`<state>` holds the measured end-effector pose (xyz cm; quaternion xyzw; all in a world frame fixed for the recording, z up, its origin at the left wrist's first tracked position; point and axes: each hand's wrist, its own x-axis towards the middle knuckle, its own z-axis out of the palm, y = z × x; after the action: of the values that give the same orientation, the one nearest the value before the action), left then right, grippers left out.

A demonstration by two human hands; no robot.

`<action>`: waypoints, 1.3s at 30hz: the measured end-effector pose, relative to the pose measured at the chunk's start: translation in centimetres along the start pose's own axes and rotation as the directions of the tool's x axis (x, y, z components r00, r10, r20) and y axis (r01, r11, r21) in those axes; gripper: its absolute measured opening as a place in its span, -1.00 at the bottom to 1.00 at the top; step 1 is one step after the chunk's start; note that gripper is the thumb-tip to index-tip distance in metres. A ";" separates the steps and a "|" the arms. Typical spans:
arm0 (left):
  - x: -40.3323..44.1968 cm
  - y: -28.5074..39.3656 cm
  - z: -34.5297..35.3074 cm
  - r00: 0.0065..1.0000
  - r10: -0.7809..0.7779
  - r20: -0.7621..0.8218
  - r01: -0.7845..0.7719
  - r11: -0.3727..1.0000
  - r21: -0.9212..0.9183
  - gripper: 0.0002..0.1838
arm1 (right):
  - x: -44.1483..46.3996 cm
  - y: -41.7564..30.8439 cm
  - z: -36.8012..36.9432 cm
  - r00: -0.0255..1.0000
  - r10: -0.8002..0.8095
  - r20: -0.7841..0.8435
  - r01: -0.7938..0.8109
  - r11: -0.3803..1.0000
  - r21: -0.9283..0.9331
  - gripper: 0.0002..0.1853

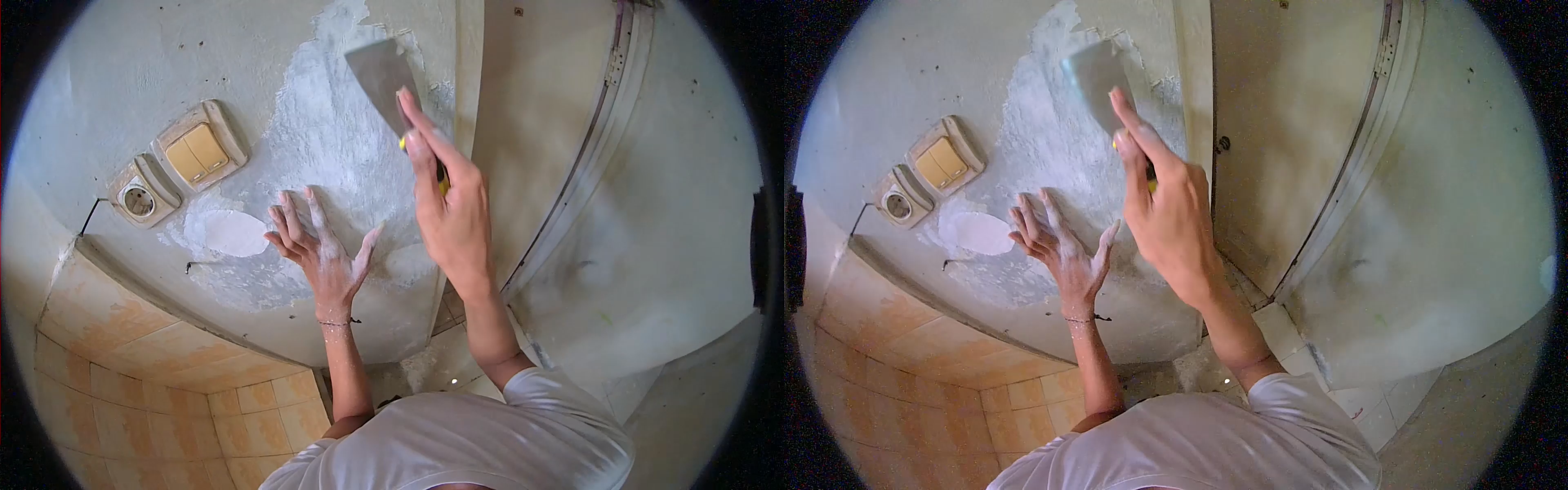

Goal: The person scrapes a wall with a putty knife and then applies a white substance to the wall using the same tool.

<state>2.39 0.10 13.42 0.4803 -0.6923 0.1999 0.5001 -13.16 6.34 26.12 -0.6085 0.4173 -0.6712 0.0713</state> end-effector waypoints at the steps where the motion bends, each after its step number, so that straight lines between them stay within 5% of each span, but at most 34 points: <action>1: -0.2 0.0 -0.1 1.000 0.002 0.009 -0.002 1.000 -0.001 0.25 | 0.2 -0.1 0.0 1.000 0.019 -0.012 -0.019 1.000 -0.006 -0.53; 5: -0.1 0.0 0.0 1.000 0.010 0.009 -0.010 1.000 0.007 0.25 | -0.1 0.3 -0.8 0.994 -0.101 -0.034 0.098 0.992 -0.081 -0.55; 7: -0.1 0.0 0.0 1.000 0.005 -0.008 -0.005 1.000 0.003 0.26 | -1.0 -0.3 -1.1 0.998 0.061 0.032 -0.061 0.998 0.004 -0.53; 20: -0.1 0.2 -0.2 1.000 -0.002 0.000 0.002 1.000 0.008 0.26 | 1.1 -0.8 -0.5 0.999 0.040 0.014 -0.039 0.999 -0.036 -0.54; 26: -0.1 0.1 -0.1 1.000 -0.007 0.001 0.007 1.000 -0.002 0.26 | 0.3 0.3 -0.2 0.998 -0.033 0.046 0.033 0.999 0.005 -0.52; 28: -0.1 0.1 -0.2 1.000 -0.003 0.010 0.003 1.000 -0.010 0.26 | 1.2 0.6 0.3 0.982 -0.182 -0.045 0.176 0.978 -0.109 -0.57; 31: -0.1 0.0 -0.4 1.000 0.015 0.011 -0.015 1.000 -0.003 0.27 | -0.5 0.5 0.1 1.000 -0.004 0.003 0.004 1.000 -0.005 -0.52; 39: -0.1 0.0 -0.6 1.000 0.019 0.024 -0.019 1.000 -0.008 0.25 | 0.4 0.1 0.0 0.997 -0.034 -0.068 0.029 0.996 -0.081 -0.54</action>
<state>2.66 0.60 13.58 0.4742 -0.7034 0.1963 0.4917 -13.32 6.04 26.41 -0.5938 0.4365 -0.6755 0.0216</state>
